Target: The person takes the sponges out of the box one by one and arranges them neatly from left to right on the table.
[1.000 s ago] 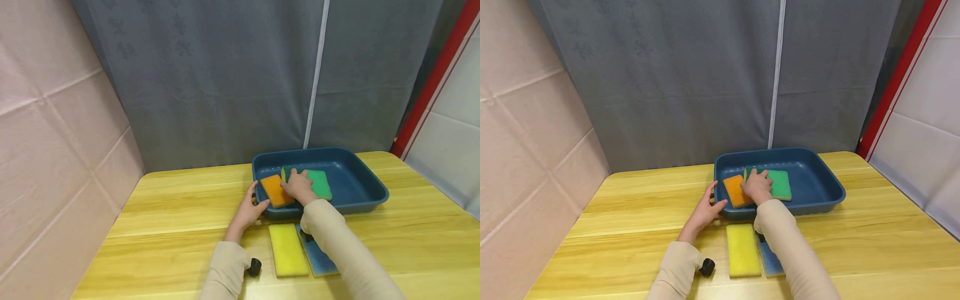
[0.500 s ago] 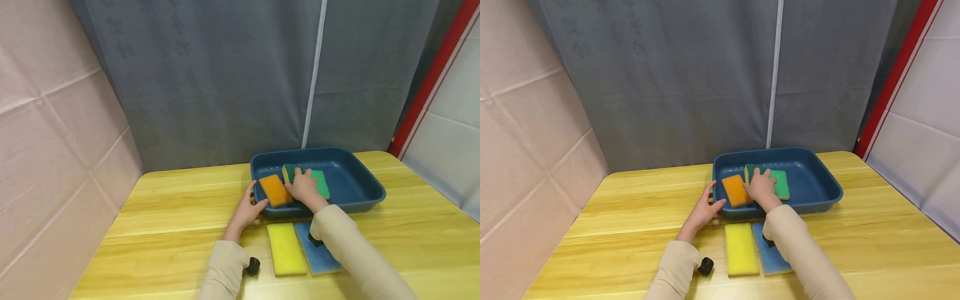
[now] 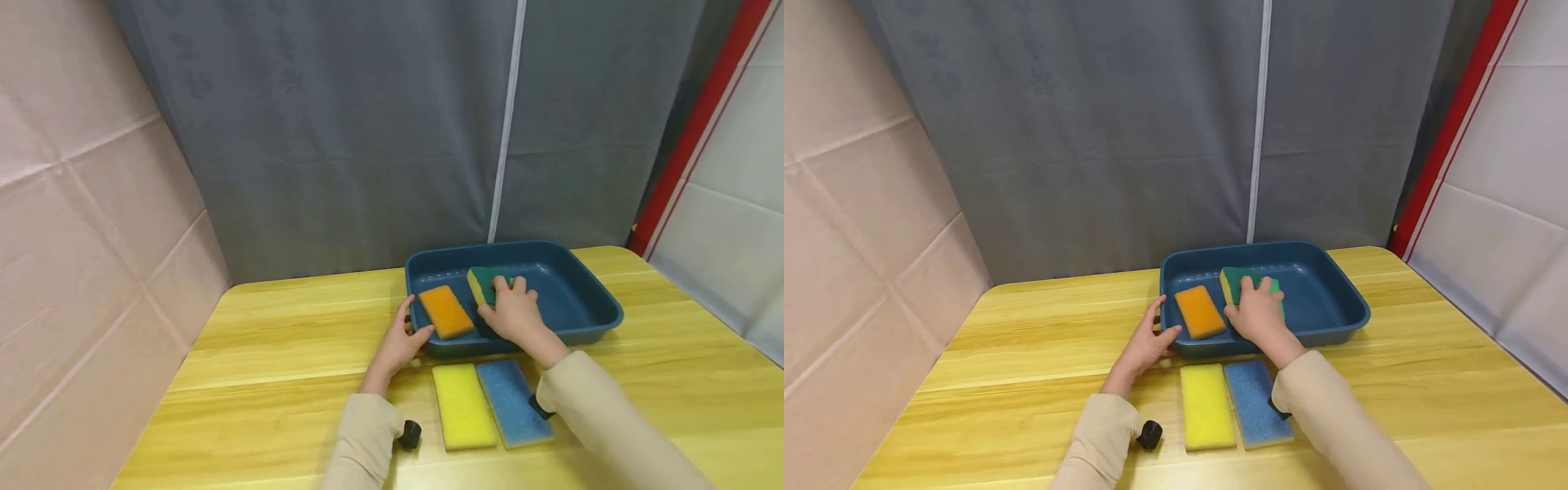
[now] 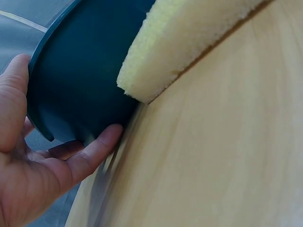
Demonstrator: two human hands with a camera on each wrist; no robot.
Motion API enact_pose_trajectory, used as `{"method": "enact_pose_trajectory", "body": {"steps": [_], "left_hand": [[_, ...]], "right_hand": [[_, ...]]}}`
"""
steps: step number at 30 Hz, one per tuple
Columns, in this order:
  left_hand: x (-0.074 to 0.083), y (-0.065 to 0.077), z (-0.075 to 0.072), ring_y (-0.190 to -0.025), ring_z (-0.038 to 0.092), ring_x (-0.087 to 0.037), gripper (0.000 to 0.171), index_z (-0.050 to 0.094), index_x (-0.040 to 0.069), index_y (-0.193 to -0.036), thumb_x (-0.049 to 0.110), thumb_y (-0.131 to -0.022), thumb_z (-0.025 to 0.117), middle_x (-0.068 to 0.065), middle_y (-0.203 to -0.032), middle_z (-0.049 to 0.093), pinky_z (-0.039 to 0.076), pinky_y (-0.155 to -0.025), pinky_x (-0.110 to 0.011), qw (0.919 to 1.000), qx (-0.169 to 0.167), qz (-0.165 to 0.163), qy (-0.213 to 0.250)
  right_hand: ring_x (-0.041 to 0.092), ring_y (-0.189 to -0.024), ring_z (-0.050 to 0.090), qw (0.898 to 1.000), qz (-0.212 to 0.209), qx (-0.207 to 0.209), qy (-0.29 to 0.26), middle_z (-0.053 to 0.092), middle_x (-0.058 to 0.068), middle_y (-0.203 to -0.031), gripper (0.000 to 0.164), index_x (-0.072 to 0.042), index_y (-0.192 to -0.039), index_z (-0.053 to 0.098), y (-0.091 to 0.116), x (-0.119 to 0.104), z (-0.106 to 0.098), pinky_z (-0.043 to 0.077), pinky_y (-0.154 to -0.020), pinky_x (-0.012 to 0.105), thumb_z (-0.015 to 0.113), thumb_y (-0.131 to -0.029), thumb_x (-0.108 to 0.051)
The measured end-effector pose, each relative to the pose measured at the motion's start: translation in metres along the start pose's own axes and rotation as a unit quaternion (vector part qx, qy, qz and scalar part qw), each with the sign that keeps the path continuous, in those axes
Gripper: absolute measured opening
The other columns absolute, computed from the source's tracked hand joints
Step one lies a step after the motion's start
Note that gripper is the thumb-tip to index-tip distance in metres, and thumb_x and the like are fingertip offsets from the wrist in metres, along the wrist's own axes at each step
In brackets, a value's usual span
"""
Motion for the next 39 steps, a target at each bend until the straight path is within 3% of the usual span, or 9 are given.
{"method": "enact_pose_trajectory", "body": {"steps": [10, 16, 28, 39], "left_hand": [[0.002, 0.001, 0.000, -0.108, 0.052, -0.036, 0.075, 0.016, 0.022, -0.147, 0.021, -0.087, 0.062, -0.027, -0.141, 0.027, 0.053, -0.072, -0.046, 1.0000, -0.005, 0.000, 0.002], [0.001, 0.002, -0.001, -0.109, 0.051, -0.037, 0.076, 0.016, 0.021, -0.147, 0.021, -0.087, 0.062, -0.027, -0.140, 0.028, 0.054, -0.072, -0.044, 1.0000, -0.003, -0.001, -0.002], [0.000, 0.000, 0.000, -0.111, 0.050, -0.037, 0.075, 0.015, 0.022, -0.147, 0.023, -0.088, 0.061, -0.026, -0.141, 0.027, 0.053, -0.074, -0.045, 1.0000, -0.007, -0.003, -0.003], [0.005, 0.004, 0.000, -0.112, 0.050, -0.037, 0.073, 0.017, 0.025, -0.146, 0.023, -0.088, 0.060, -0.025, -0.141, 0.027, 0.054, -0.074, -0.043, 0.9999, -0.005, -0.008, -0.009]], "right_hand": [[0.042, -0.080, 0.032, 0.999, -0.026, 0.017, 0.008, 0.032, 0.033, -0.108, 0.048, 0.006, -0.123, 0.040, 0.034, 0.009, -0.021, 0.032, -0.061, 0.042, 0.053, -0.087, -0.022], [0.044, -0.081, 0.034, 0.999, -0.033, 0.028, 0.021, 0.033, 0.033, -0.107, 0.049, 0.005, -0.125, 0.040, 0.053, 0.015, -0.026, 0.035, -0.062, 0.045, 0.052, -0.086, -0.022], [0.043, -0.078, 0.036, 0.993, -0.073, 0.084, 0.028, 0.039, 0.030, -0.096, 0.042, 0.006, -0.115, 0.048, 0.085, 0.026, -0.038, 0.032, -0.066, 0.048, 0.059, -0.080, -0.017], [0.051, -0.083, 0.041, 0.992, -0.083, 0.091, 0.037, 0.040, 0.032, -0.098, 0.043, 0.004, -0.113, 0.050, 0.108, 0.044, -0.048, 0.038, -0.065, 0.055, 0.064, -0.079, -0.018]]}}
Point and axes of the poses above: each hand's wrist, its own y-axis away from the middle knuckle, its own z-axis out of the palm, x = y × z, the point moved 7 cm from there along -y, towards the middle knuckle
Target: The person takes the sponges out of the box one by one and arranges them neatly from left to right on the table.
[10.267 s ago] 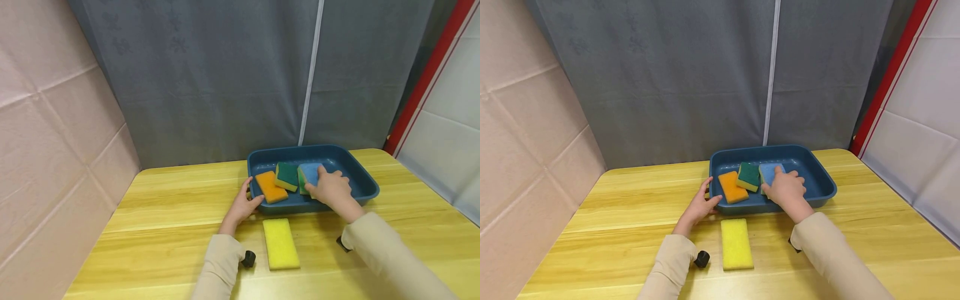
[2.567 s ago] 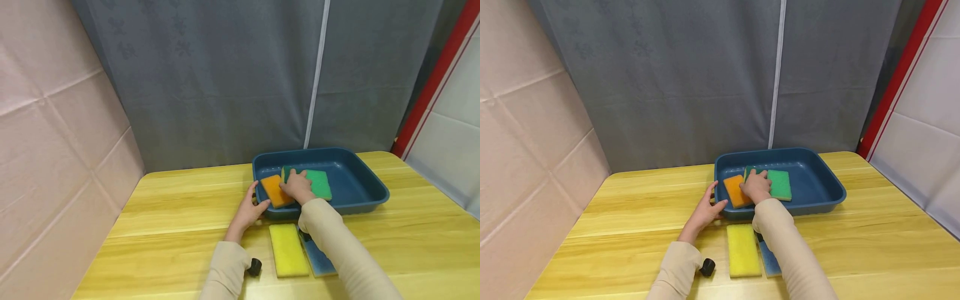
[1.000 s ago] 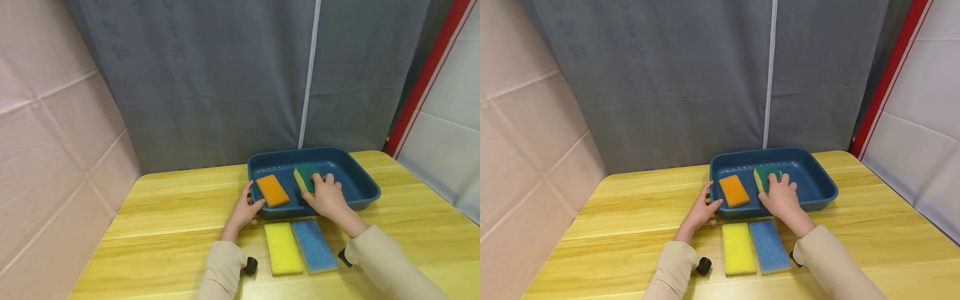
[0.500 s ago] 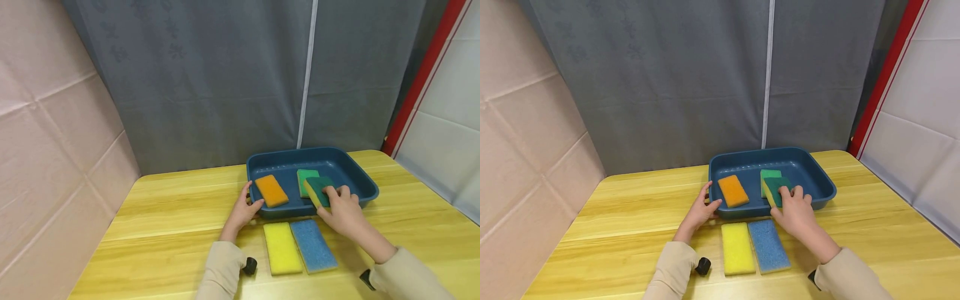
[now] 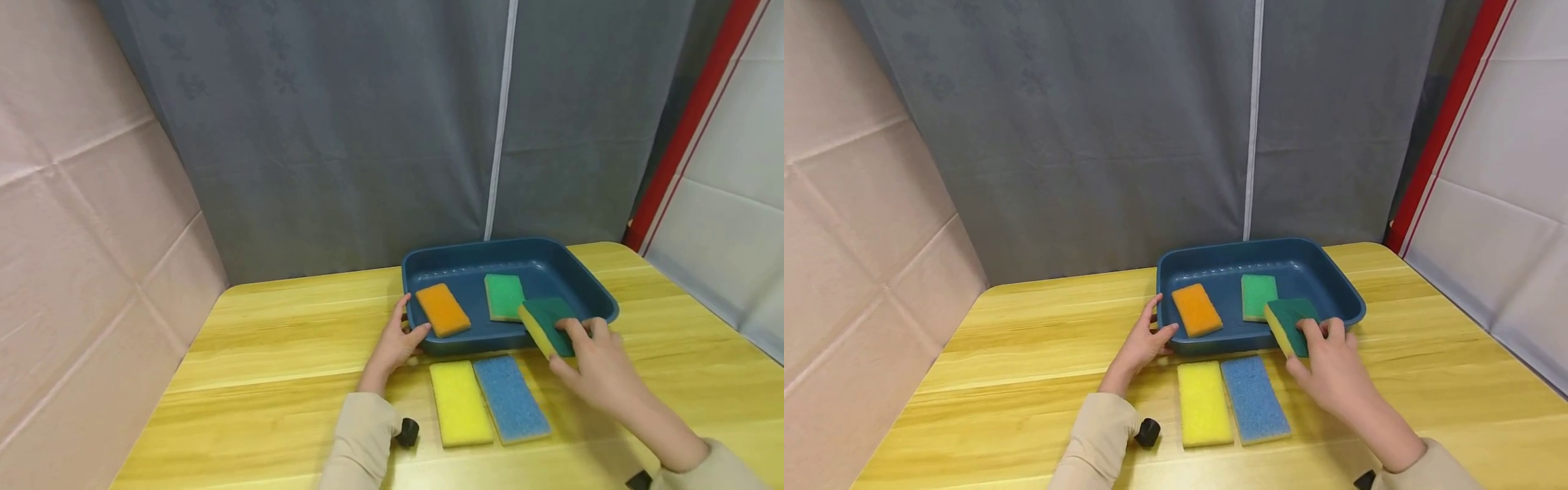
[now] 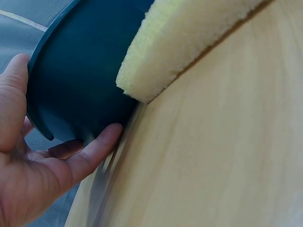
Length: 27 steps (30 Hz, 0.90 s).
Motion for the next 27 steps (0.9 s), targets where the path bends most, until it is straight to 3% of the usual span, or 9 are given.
{"method": "enact_pose_trajectory", "body": {"steps": [4, 11, 18, 27], "left_hand": [[-0.001, 0.000, 0.000, -0.110, 0.051, -0.037, 0.073, 0.017, 0.024, -0.146, 0.023, -0.088, 0.060, -0.026, -0.141, 0.027, 0.053, -0.074, -0.044, 1.0000, -0.002, 0.001, 0.000], [0.014, 0.008, 0.000, -0.111, 0.049, -0.040, 0.073, 0.016, 0.020, -0.147, 0.017, -0.088, 0.059, -0.028, -0.141, 0.025, 0.052, -0.076, -0.048, 0.9998, -0.011, -0.010, 0.014], [-0.004, -0.002, -0.001, -0.111, 0.050, -0.037, 0.073, 0.016, 0.026, -0.146, 0.023, -0.088, 0.061, -0.025, -0.142, 0.026, 0.053, -0.074, -0.044, 1.0000, -0.003, -0.005, 0.006], [-0.004, -0.002, -0.001, -0.111, 0.050, -0.036, 0.072, 0.018, 0.026, -0.146, 0.022, -0.088, 0.060, -0.024, -0.141, 0.029, 0.054, -0.074, -0.042, 1.0000, 0.007, -0.006, -0.002]], "right_hand": [[0.049, -0.081, 0.044, 1.000, -0.002, 0.003, 0.008, 0.042, 0.031, -0.098, 0.042, 0.004, -0.112, 0.051, 0.008, 0.003, -0.003, 0.038, -0.065, 0.054, 0.065, -0.079, -0.018], [0.044, -0.077, 0.045, 1.000, -0.009, 0.014, 0.026, 0.044, 0.027, -0.095, 0.042, 0.002, -0.109, 0.054, 0.023, 0.004, 0.000, 0.037, -0.064, 0.054, 0.070, -0.075, -0.018], [0.042, -0.078, 0.047, 1.000, -0.007, 0.009, 0.027, 0.044, 0.027, -0.097, 0.043, 0.000, -0.110, 0.055, 0.036, 0.004, 0.001, 0.039, -0.063, 0.051, 0.072, -0.074, -0.017], [0.036, -0.076, 0.047, 0.999, 0.008, -0.026, 0.029, 0.046, 0.025, -0.096, 0.043, -0.002, -0.111, 0.054, 0.047, 0.009, 0.018, 0.040, -0.062, 0.047, 0.071, -0.075, -0.019]]}}
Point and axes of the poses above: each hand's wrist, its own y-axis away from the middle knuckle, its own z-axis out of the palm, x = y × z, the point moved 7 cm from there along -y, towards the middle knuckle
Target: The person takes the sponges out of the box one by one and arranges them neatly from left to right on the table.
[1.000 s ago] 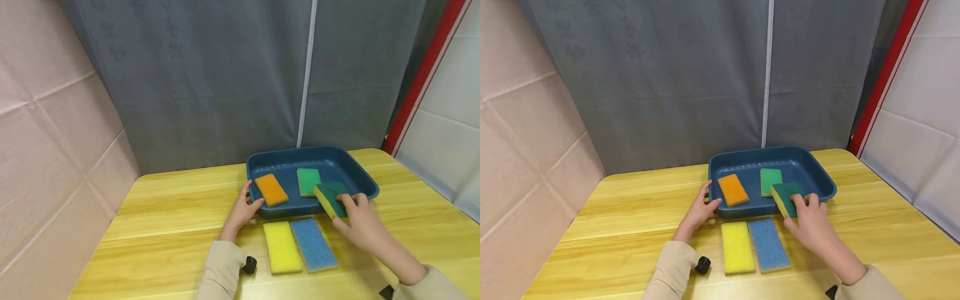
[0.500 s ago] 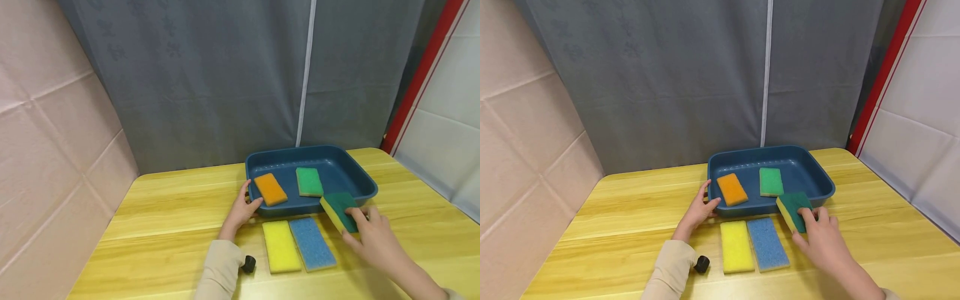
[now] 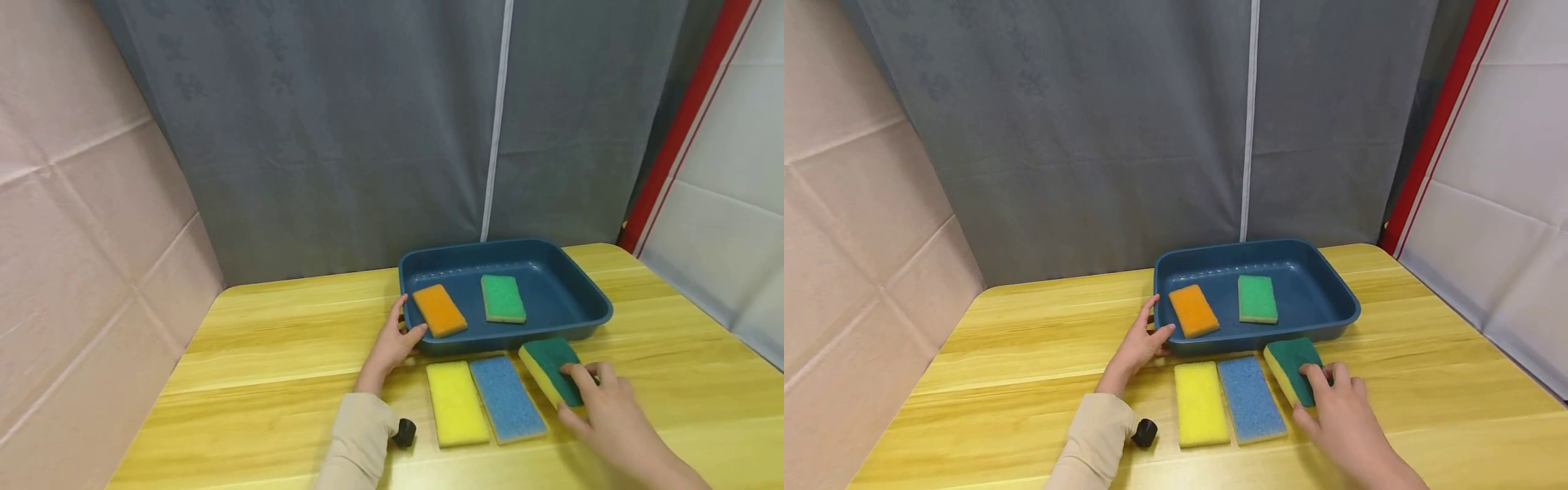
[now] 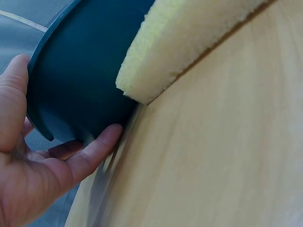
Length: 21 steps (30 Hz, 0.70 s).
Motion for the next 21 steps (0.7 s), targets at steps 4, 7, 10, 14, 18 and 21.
{"method": "enact_pose_trajectory", "body": {"steps": [4, 7, 10, 14, 18, 21], "left_hand": [[0.001, 0.001, 0.000, -0.109, 0.051, -0.036, 0.073, 0.018, 0.025, -0.146, 0.022, -0.088, 0.061, -0.025, -0.140, 0.029, 0.054, -0.073, -0.043, 1.0000, -0.002, 0.005, 0.002], [0.001, 0.001, 0.000, -0.109, 0.052, -0.036, 0.073, 0.018, 0.025, -0.146, 0.022, -0.087, 0.061, -0.025, -0.140, 0.029, 0.054, -0.073, -0.043, 1.0000, -0.002, 0.007, 0.003], [0.000, 0.000, 0.001, -0.109, 0.052, -0.035, 0.073, 0.018, 0.027, -0.146, 0.022, -0.087, 0.061, -0.024, -0.141, 0.029, 0.054, -0.073, -0.043, 1.0000, -0.002, 0.004, 0.004], [0.000, 0.000, 0.001, -0.109, 0.052, -0.035, 0.073, 0.018, 0.027, -0.146, 0.022, -0.087, 0.061, -0.024, -0.141, 0.028, 0.054, -0.073, -0.043, 1.0000, -0.003, 0.004, 0.002], [0.000, 0.000, 0.001, -0.108, 0.052, -0.034, 0.074, 0.018, 0.027, -0.146, 0.022, -0.087, 0.061, -0.023, -0.141, 0.029, 0.054, -0.073, -0.043, 1.0000, -0.003, 0.004, 0.005], [0.000, 0.000, 0.001, -0.107, 0.053, -0.034, 0.074, 0.017, 0.026, -0.146, 0.023, -0.087, 0.061, -0.024, -0.140, 0.029, 0.054, -0.072, -0.043, 1.0000, -0.003, 0.006, 0.007]], "right_hand": [[0.034, -0.074, 0.044, 0.999, 0.021, -0.045, -0.010, 0.045, 0.023, -0.097, 0.043, -0.002, -0.113, 0.053, 0.000, 0.005, 0.015, 0.040, -0.059, 0.042, 0.069, -0.078, -0.021], [0.034, -0.073, 0.044, 0.997, 0.029, -0.068, -0.015, 0.044, 0.022, -0.098, 0.043, -0.003, -0.114, 0.053, 0.000, 0.007, 0.024, 0.041, -0.057, 0.040, 0.068, -0.079, -0.022], [0.034, -0.073, 0.043, 0.996, 0.033, -0.086, -0.018, 0.044, 0.022, -0.098, 0.043, -0.003, -0.114, 0.052, -0.001, 0.009, 0.030, 0.041, -0.057, 0.040, 0.068, -0.079, -0.023], [0.033, -0.074, 0.043, 0.993, 0.040, -0.108, -0.021, 0.044, 0.022, -0.098, 0.043, -0.003, -0.114, 0.052, -0.002, 0.013, 0.036, 0.040, -0.058, 0.040, 0.067, -0.080, -0.024], [0.033, -0.074, 0.043, 0.990, 0.053, -0.132, -0.021, 0.043, 0.021, -0.099, 0.045, -0.005, -0.114, 0.052, -0.002, 0.016, 0.041, 0.041, -0.057, 0.039, 0.069, -0.079, -0.028], [0.034, -0.075, 0.043, 0.986, 0.060, -0.152, -0.017, 0.044, 0.019, -0.099, 0.048, -0.006, -0.113, 0.053, -0.001, 0.018, 0.044, 0.041, -0.058, 0.039, 0.071, -0.077, -0.032]]}}
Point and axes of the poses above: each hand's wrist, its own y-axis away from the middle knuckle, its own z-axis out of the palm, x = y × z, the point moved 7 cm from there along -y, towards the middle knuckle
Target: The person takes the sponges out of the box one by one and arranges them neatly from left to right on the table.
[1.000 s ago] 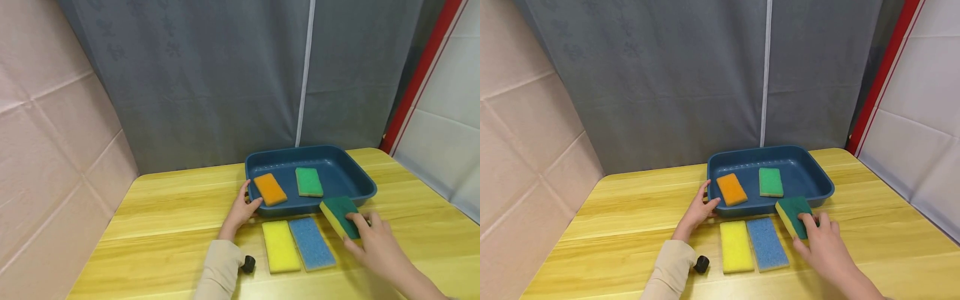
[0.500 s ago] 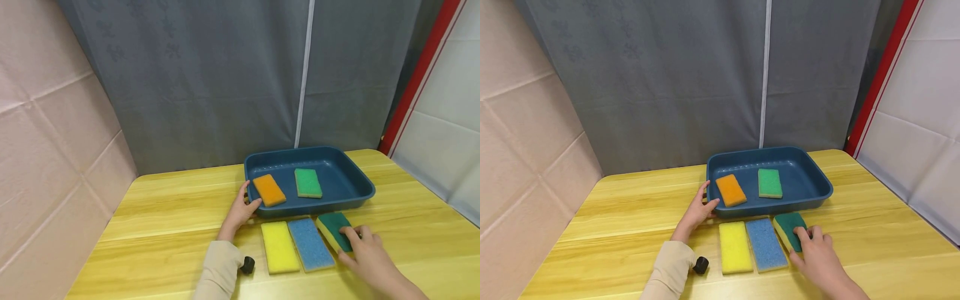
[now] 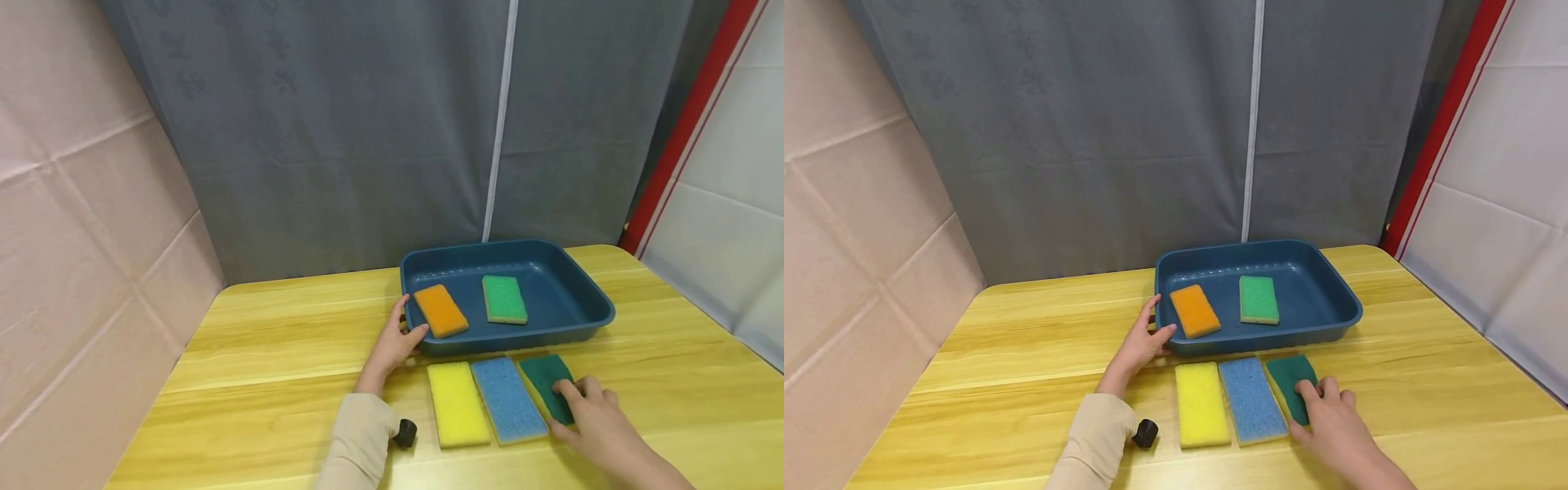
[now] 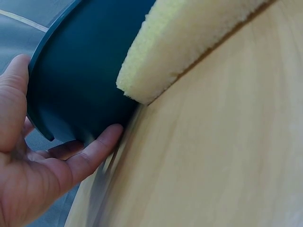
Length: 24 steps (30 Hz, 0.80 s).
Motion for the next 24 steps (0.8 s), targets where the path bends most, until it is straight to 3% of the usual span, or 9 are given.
{"method": "enact_pose_trajectory", "body": {"steps": [7, 15, 19, 24], "left_hand": [[0.000, 0.000, 0.000, -0.107, 0.053, -0.034, 0.075, 0.016, 0.022, -0.147, 0.022, -0.087, 0.061, -0.024, -0.140, 0.029, 0.054, -0.073, -0.044, 1.0000, -0.001, 0.001, 0.004], [-0.001, -0.001, 0.000, -0.107, 0.053, -0.034, 0.074, 0.016, 0.023, -0.147, 0.022, -0.088, 0.061, -0.024, -0.140, 0.029, 0.054, -0.073, -0.044, 1.0000, -0.001, 0.003, 0.005], [0.011, 0.006, 0.001, -0.109, 0.052, -0.036, 0.074, 0.015, 0.020, -0.147, 0.019, -0.088, 0.059, -0.027, -0.140, 0.028, 0.053, -0.074, -0.046, 1.0000, -0.007, 0.003, 0.005], [0.025, 0.017, 0.001, -0.111, 0.050, -0.039, 0.072, 0.015, 0.018, -0.147, 0.016, -0.089, 0.058, -0.029, -0.141, 0.026, 0.051, -0.078, -0.048, 0.9998, -0.014, -0.007, 0.008]], "right_hand": [[0.035, -0.080, 0.046, 1.000, 0.004, -0.022, 0.014, 0.046, 0.018, -0.101, 0.053, -0.006, -0.114, 0.053, -0.001, -0.001, 0.000, 0.044, -0.060, 0.042, 0.070, -0.077, -0.040], [0.045, -0.090, 0.050, 0.995, 0.020, -0.084, 0.039, 0.053, 0.020, -0.106, 0.069, -0.004, -0.119, 0.054, -0.010, -0.003, -0.011, 0.046, -0.059, 0.049, 0.063, -0.075, -0.057], [0.046, -0.089, 0.052, 0.997, -0.014, -0.054, 0.056, 0.056, 0.022, -0.104, 0.065, 0.002, -0.117, 0.055, -0.018, -0.017, -0.031, 0.046, -0.066, 0.053, 0.065, -0.078, -0.050], [0.031, -0.079, 0.056, 0.997, -0.057, -0.005, 0.060, 0.058, 0.016, -0.093, 0.053, 0.006, -0.108, 0.057, -0.030, -0.040, -0.056, 0.048, -0.066, 0.045, 0.068, -0.079, -0.037]]}}
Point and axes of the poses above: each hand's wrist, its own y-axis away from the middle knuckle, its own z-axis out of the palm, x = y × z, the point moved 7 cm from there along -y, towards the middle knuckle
